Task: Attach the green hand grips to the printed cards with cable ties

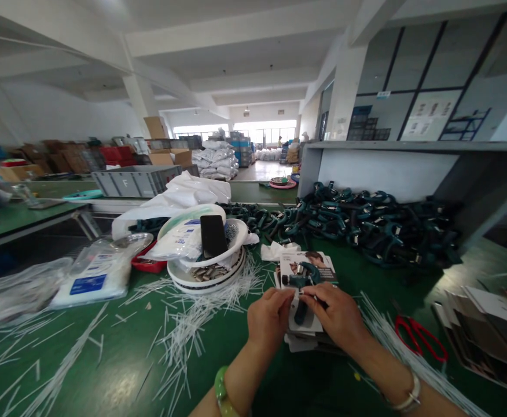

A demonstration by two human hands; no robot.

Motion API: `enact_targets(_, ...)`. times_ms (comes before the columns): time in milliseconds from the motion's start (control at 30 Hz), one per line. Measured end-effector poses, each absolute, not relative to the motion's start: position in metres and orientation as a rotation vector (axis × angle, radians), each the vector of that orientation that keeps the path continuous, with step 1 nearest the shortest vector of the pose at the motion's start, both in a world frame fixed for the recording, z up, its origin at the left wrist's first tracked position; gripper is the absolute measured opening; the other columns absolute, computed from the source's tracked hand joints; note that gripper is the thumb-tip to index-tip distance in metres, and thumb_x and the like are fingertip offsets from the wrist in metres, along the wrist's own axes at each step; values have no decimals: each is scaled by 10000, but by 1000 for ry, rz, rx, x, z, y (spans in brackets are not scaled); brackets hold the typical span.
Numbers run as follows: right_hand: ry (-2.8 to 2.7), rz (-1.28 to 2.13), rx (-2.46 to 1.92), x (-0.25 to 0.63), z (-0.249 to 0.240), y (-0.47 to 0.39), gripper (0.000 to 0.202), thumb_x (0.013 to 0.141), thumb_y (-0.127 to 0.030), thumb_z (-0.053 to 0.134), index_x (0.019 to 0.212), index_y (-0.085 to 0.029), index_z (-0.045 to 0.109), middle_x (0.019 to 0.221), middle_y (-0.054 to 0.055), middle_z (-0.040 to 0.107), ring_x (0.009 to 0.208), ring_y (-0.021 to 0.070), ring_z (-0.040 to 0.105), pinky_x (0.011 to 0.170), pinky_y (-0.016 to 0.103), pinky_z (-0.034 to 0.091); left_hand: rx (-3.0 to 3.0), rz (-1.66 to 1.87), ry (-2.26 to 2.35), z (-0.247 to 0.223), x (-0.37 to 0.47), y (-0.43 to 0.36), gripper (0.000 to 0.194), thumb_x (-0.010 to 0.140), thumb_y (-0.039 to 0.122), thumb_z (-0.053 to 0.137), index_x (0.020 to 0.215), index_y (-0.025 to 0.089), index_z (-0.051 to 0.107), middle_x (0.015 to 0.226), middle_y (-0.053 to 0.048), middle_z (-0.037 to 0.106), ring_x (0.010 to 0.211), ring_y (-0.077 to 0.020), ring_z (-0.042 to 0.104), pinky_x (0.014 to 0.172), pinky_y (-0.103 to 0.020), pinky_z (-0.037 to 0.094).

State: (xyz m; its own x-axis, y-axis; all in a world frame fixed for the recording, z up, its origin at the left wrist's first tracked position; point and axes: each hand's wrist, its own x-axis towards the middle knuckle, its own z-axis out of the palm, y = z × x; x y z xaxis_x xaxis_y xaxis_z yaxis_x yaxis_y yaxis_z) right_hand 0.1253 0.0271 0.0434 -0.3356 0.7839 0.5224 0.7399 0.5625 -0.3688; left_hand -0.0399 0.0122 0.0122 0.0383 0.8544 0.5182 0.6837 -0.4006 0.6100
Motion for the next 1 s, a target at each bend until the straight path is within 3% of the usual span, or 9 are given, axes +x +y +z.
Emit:
enact_targets(533,-2220,96,-1221,126,46,27,260,896,-310,432,904,-205,670,884,56,672,839,202,591,745,328,453,2174,1348,1545,11,-40,14,240,870,248,470,981,261,683,856,-27,694,732,-125,640,633,-196,468)
enact_targets(767,-2346,221,-1298,125,57,31,221,867,-306,492,825,-226,694,838,38,660,813,190,599,697,294,448,1998,1471,1307,7,-38,20,223,838,218,537,1023,214,663,856,-35,705,724,-123,625,680,-218,496)
enact_targets(1000,-2196,433,-1065,136,54,34,214,849,-314,537,987,-219,670,882,44,682,811,174,621,734,292,482,1864,1397,1200,16,-35,20,115,808,244,582,806,192,684,766,-17,665,652,-110,565,613,-208,450)
